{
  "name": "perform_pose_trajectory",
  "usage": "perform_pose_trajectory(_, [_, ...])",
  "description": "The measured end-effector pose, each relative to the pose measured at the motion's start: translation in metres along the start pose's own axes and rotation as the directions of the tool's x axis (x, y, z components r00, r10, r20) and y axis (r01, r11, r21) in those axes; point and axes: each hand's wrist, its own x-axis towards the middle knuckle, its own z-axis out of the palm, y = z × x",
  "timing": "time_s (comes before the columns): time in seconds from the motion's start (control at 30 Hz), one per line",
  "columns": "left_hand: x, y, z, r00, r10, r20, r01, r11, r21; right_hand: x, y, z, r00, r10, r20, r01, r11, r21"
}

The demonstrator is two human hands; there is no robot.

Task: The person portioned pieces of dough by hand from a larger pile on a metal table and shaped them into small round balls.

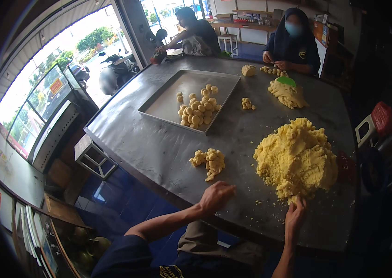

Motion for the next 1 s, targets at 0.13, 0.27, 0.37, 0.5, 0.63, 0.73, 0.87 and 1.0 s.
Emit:
perform_pose_trajectory(0.13, [0.013,0.038,0.010,0.977,-0.020,0.211,-0.035,0.967,0.253,0.002,0.005,-0.003,0.998,-0.039,0.055,0.039,0.999,-0.012])
perform_pose_trajectory(0.27, [0.074,0.029,0.009,0.990,0.005,0.142,-0.042,0.964,0.262,0.011,-0.018,-0.023,0.969,-0.128,0.210,0.151,0.984,-0.096])
perform_pose_trajectory(0.37, [0.077,0.012,0.045,0.973,0.212,-0.089,-0.188,0.956,0.227,0.014,0.006,-0.025,0.965,-0.228,0.130,0.240,0.967,-0.085])
perform_pose_trajectory(0.5, [0.087,-0.008,0.063,0.972,0.136,-0.192,-0.081,0.959,0.272,0.008,0.020,-0.015,0.983,-0.155,0.099,0.169,0.973,-0.156])
perform_pose_trajectory(0.63, [0.074,-0.006,0.056,0.971,0.230,-0.059,-0.213,0.952,0.219,-0.021,0.011,-0.011,0.991,-0.062,0.118,0.086,0.973,-0.213])
perform_pose_trajectory(0.73, [0.073,-0.011,0.052,0.966,0.231,-0.115,-0.202,0.954,0.220,-0.019,0.007,-0.008,0.992,-0.065,0.109,0.076,0.992,-0.102])
perform_pose_trajectory(0.87, [0.075,0.003,0.037,0.986,0.133,-0.098,-0.103,0.960,0.260,0.003,0.018,-0.001,0.995,-0.101,-0.024,0.101,0.995,-0.012])
perform_pose_trajectory(1.0, [0.063,0.009,0.048,0.981,0.193,-0.031,-0.146,0.827,0.543,0.013,0.023,0.007,0.976,-0.203,-0.076,0.199,0.978,-0.058])
